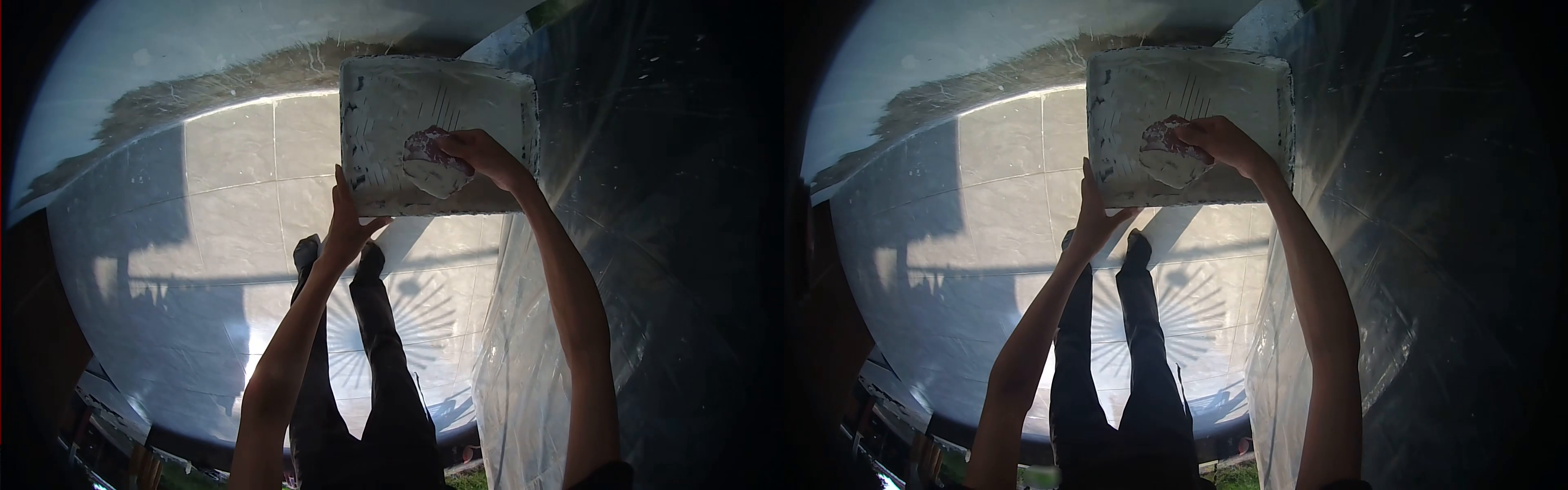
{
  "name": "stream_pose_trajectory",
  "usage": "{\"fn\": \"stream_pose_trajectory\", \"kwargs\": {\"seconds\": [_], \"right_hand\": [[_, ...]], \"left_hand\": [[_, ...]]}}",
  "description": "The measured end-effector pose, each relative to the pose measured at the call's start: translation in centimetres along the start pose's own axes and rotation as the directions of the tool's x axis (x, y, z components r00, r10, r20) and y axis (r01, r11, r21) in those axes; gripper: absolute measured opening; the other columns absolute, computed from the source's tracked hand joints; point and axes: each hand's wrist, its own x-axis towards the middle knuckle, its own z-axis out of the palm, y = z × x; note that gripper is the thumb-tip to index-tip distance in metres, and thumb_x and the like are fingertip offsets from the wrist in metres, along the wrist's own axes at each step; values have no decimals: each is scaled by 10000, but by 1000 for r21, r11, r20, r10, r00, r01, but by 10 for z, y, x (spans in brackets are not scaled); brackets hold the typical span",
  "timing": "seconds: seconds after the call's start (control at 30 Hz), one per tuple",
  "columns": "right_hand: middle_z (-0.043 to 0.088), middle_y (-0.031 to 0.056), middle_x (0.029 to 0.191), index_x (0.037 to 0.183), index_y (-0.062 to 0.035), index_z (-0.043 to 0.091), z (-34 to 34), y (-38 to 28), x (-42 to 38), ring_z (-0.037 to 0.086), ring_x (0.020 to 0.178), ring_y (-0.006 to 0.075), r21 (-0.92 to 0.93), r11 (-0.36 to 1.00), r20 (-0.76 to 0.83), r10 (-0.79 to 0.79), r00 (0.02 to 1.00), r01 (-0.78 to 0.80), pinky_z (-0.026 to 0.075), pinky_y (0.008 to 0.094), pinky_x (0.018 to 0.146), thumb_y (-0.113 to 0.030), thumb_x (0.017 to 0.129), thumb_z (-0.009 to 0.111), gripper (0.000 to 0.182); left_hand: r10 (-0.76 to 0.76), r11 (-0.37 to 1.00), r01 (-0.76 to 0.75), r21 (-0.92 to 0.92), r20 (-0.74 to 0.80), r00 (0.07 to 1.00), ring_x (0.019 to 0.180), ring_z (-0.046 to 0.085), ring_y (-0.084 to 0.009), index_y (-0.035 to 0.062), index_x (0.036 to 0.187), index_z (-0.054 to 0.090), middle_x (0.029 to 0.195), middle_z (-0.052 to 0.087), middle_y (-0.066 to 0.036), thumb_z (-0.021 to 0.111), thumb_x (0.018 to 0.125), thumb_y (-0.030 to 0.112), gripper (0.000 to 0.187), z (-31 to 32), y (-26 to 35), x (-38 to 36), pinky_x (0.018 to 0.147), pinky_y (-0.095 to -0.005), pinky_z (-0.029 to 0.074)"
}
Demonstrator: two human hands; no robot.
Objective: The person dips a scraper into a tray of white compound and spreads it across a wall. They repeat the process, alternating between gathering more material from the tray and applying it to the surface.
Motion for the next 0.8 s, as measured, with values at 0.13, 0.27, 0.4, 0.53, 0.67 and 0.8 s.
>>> {"fn": "stream_pose_trajectory", "kwargs": {"seconds": [0.13,0.27,0.4,0.53,0.67,0.8], "right_hand": [[712,78,922,1145,34,692,-5,-21,-19,650,777,97,145,987,-47,-59,997,65,536,272,716,-370,966,654,444],[712,86,950,1150,46,685,-12,-54,-44,674,837,104,298,938,-142,-140,980,177,551,256,764,-319,978,647,406],[710,81,957,1158,51,675,-22,-100,-73,666,821,94,398,869,-211,-224,952,293,546,256,747,-291,984,642,385],[704,78,973,1148,52,661,-37,-156,-109,668,831,89,422,824,-213,-315,925,378,549,257,737,-268,997,618,356],[693,76,932,1123,63,650,-40,-231,-160,662,786,90,425,775,-239,-403,883,468,544,250,687,-249,1009,587,339],[667,61,816,1068,61,659,-53,-301,-203,619,620,71,426,711,-217,-520,826,559,504,232,516,-239,1007,578,316]], "left_hand": [[72,994,-69,84,-27,997,1409,314,-384,12,1567,-37,1477,264,-257,854,766,180,1210,-15,11,0,1142,-468,348],[209,958,-169,232,-160,965,1402,334,-353,32,1572,76,1478,297,-238,848,782,205,1118,-40,48,2,1094,-462,387],[255,960,-224,167,-194,947,1401,359,-327,92,1580,133,1477,353,-194,813,831,237,1022,-72,104,8,1059,-476,402],[375,921,-329,208,-245,894,1407,359,-300,101,1576,152,1493,355,-172,778,874,255,953,-106,166,8,1044,-481,413],[393,919,-367,142,-322,861,1381,408,-277,133,1585,151,1453,402,-147,737,910,201,897,-149,233,-4,1018,-453,435],[473,880,-446,163,-396,787,1382,405,-301,144,1590,142,1469,393,-147,700,932,162,862,-203,304,-21,1023,-458,435]]}}
